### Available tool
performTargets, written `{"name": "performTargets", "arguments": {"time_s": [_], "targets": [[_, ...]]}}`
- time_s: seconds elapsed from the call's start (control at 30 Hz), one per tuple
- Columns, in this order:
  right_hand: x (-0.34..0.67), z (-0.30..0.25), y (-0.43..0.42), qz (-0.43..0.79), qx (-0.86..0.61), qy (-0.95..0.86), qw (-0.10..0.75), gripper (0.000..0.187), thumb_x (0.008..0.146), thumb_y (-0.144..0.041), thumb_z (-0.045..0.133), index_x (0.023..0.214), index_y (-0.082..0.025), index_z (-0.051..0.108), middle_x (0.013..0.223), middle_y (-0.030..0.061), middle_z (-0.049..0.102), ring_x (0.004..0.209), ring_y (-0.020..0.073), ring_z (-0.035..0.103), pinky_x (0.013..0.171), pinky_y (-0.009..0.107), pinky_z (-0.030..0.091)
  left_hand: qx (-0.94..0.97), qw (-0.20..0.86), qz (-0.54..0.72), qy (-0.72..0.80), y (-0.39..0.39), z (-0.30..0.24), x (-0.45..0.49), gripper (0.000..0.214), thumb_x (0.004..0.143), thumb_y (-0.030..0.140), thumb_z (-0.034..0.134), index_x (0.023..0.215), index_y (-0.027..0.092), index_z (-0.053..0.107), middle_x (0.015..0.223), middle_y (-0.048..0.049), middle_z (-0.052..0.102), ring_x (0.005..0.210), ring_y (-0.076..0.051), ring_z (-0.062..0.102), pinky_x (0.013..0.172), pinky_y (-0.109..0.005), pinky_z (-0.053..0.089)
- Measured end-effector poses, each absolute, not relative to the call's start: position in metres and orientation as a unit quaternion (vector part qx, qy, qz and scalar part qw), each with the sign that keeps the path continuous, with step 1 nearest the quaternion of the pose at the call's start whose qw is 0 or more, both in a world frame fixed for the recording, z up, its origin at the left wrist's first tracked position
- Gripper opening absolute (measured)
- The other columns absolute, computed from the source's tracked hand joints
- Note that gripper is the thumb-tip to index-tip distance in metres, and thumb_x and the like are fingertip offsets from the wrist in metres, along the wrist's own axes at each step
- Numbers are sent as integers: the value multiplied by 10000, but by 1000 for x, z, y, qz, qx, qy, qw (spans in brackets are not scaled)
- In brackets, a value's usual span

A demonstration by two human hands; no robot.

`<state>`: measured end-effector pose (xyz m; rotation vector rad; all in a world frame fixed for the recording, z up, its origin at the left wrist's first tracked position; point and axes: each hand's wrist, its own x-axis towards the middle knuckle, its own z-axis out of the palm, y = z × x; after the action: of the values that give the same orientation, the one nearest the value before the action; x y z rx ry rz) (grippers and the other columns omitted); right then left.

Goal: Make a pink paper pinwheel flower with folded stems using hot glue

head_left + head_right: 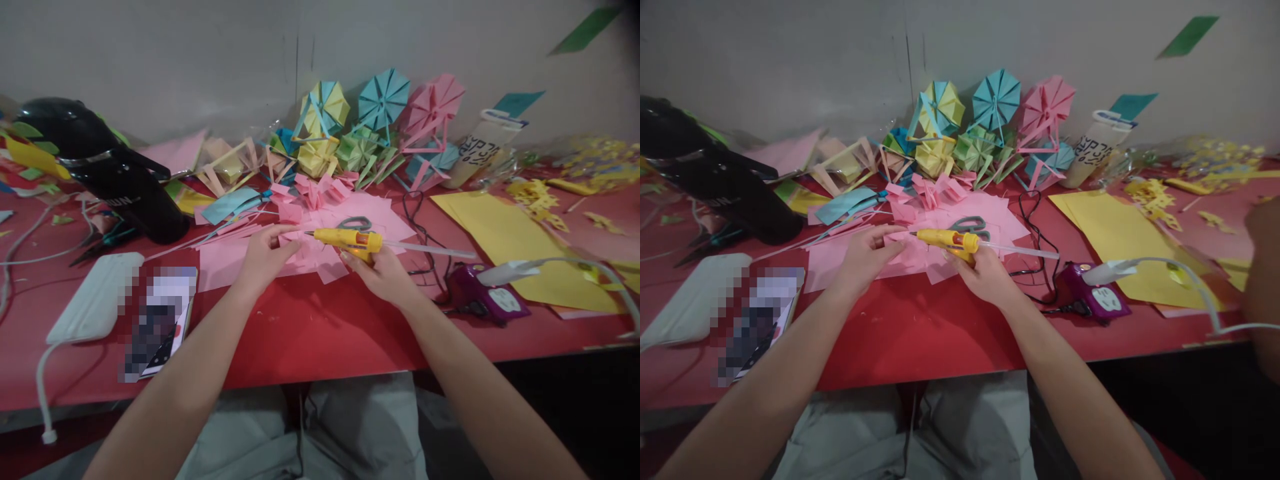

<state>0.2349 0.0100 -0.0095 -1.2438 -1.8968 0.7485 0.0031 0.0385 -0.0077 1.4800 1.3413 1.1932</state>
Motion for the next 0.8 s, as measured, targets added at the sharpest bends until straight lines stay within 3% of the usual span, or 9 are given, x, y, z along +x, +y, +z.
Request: {"name": "performTargets", "arguments": {"time_s": [0.4, 0.6, 0.8], "targets": [[234, -9, 10, 284, -492, -737, 367, 392, 933, -510, 544, 1065, -186, 723, 951, 103, 741, 835, 246, 671, 818, 377, 563, 593, 372, 467, 540, 37, -4, 3, 294, 707, 233, 715, 989, 210, 793, 640, 38, 525, 541, -94, 327, 548, -259, 262], [235, -11, 9, 269, -497, -742, 360, 386, 943, -483, 524, 1099, -193, 726, 919, 95, 731, 788, 240, 649, 788, 388, 562, 595, 365, 465, 545, 37, -4, 2, 310, 728, 256, 705, 1019, 188, 784, 698, 14, 613, 546, -93, 362, 551, -257, 287], [235, -11, 9, 268, -491, -748, 357, 359, 934, -436, 523, 1083, -184, 730, 873, 87, 717, 737, 226, 631, 742, 367, 556, 574, 399, 484, 527, 38, -5, 1, 314, 724, 255, 699, 1021, 180, 771, 921, -39, 737, 684, -124, 569, 626, -245, 422]]}}
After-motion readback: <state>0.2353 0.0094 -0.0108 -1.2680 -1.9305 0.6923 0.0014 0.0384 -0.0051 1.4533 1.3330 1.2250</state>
